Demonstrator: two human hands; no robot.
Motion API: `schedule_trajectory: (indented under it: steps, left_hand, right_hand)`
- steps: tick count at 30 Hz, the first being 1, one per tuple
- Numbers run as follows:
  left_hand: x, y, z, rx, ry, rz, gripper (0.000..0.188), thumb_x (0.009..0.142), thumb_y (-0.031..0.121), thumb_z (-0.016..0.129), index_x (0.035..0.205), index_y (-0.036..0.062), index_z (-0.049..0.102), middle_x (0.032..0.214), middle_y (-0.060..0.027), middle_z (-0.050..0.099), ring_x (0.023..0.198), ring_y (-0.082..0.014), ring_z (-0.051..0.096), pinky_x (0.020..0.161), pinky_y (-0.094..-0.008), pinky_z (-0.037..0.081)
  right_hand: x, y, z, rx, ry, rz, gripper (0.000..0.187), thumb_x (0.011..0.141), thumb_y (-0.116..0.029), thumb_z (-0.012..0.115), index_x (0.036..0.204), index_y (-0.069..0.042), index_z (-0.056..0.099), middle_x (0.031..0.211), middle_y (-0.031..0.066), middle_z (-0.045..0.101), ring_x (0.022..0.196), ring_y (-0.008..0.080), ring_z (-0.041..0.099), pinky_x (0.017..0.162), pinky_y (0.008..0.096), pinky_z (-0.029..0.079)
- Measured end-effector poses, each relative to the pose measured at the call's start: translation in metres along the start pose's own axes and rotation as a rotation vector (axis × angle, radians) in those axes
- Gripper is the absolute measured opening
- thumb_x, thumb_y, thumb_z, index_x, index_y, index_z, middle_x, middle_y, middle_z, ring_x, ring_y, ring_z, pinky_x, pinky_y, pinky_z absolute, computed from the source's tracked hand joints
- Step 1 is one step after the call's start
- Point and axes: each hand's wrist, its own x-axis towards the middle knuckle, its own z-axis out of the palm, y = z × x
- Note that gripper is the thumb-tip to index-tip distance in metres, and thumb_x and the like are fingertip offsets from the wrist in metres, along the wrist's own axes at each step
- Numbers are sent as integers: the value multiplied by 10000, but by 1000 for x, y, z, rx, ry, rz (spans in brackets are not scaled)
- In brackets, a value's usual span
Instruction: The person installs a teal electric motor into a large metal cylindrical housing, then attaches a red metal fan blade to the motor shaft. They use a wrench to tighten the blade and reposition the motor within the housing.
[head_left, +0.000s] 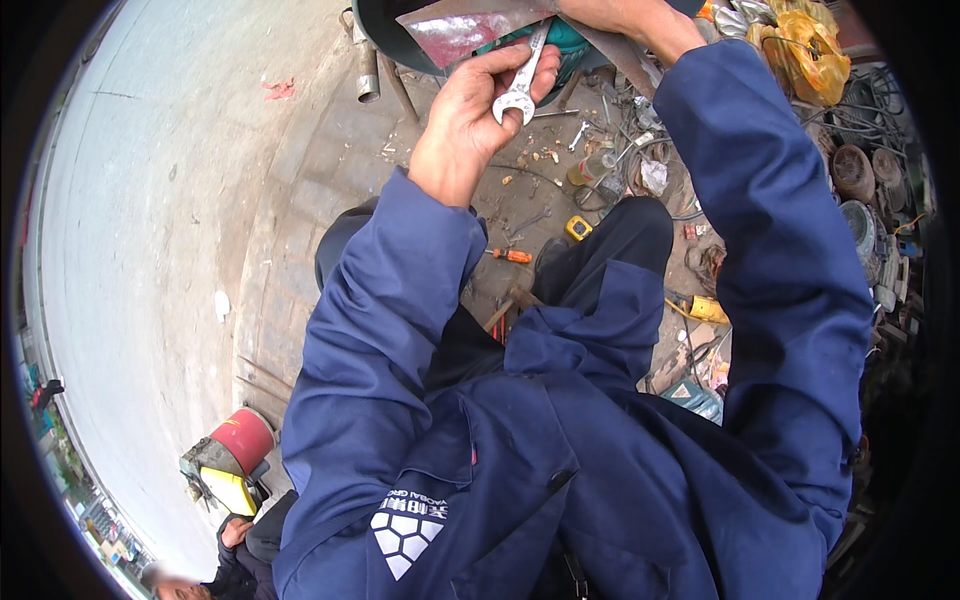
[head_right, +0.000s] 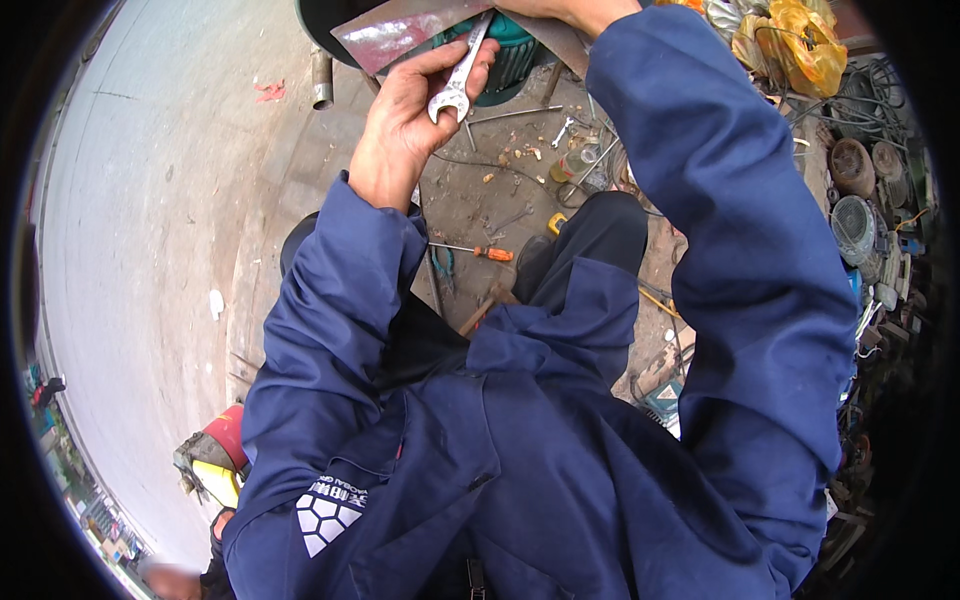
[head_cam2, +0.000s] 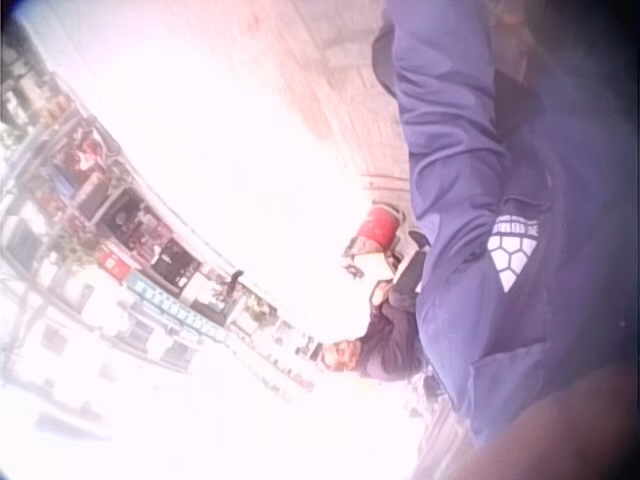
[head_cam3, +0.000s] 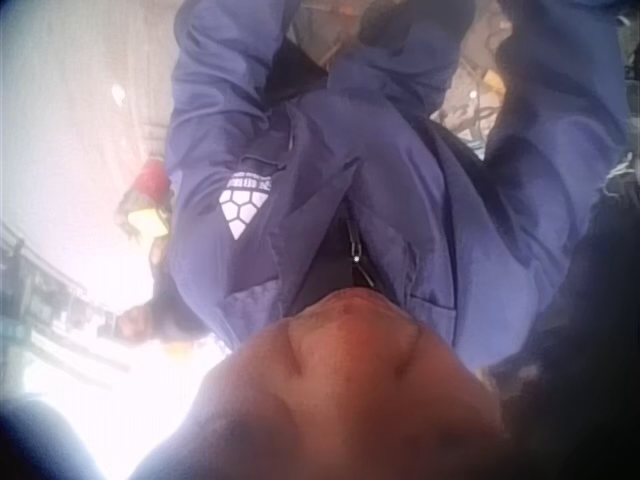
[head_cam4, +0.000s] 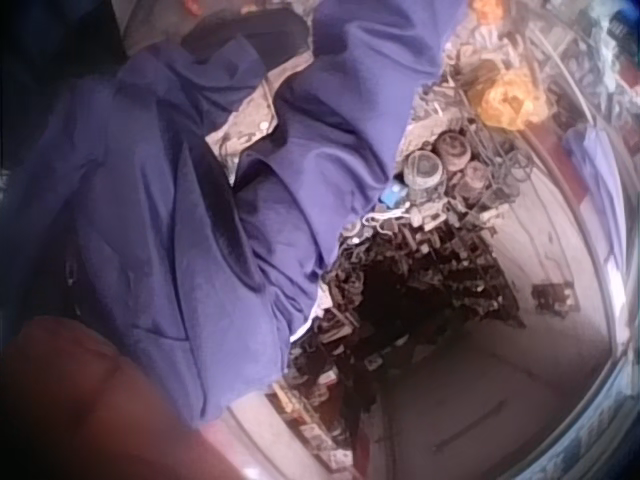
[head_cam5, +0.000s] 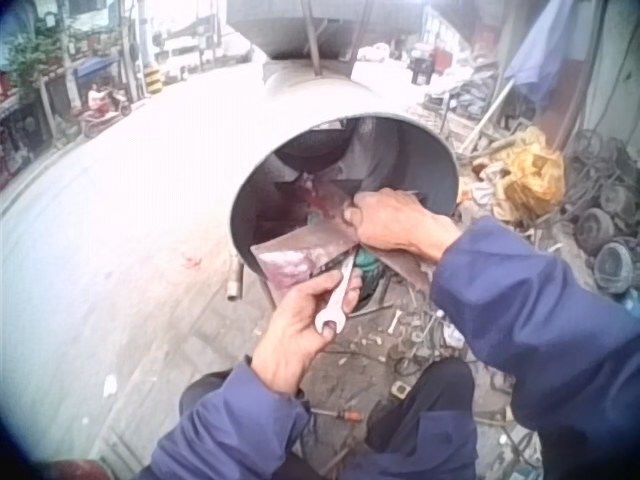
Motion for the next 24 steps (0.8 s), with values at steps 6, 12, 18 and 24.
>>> schedule_trajectory:
  steps: [6, 12, 18, 24]
  left_hand:
    - [-5, -8, 11, 197, -19, 73, 269, 1068, 56, 640, 1297, -84, 630, 1145, -213, 766, 892, -238, 789, 688, -303, 686]
    - [-11, -13, 19, 228, 44, 154, 221, 1027, 55, 676, 1202, -80, 688, 1028, -174, 776, 814, -198, 752, 621, -286, 613]
    - [-9, -16, 18, 229, 16, 244, 216, 993, 34, 698, 1194, -46, 697, 1004, -167, 773, 810, -205, 743, 625, -305, 573]
    - [-4, -16, 14, 146, -32, 226, 239, 974, -1, 696, 1207, -51, 672, 997, -181, 757, 743, -195, 700, 583, -312, 531]
  right_hand:
    - [0, -4, -5, 51, -21, 88, 468, 1087, -380, 466, 1102, -2, 743, 1141, 302, 753, 1079, 519, 722, 973, 601, 562]
    - [-3, -16, -12, 101, -42, 235, 506, 1078, -427, 479, 1147, -1, 745, 1183, 324, 741, 1146, 526, 702, 1033, 600, 537]
    - [0, -14, -15, 104, -74, 253, 511, 1077, -436, 484, 1140, 1, 742, 1193, 321, 736, 1160, 524, 691, 1035, 594, 530]
    - [2, -9, -7, 9, -28, 92, 497, 1082, -431, 500, 1091, 12, 725, 1157, 309, 742, 1104, 530, 691, 980, 590, 538]
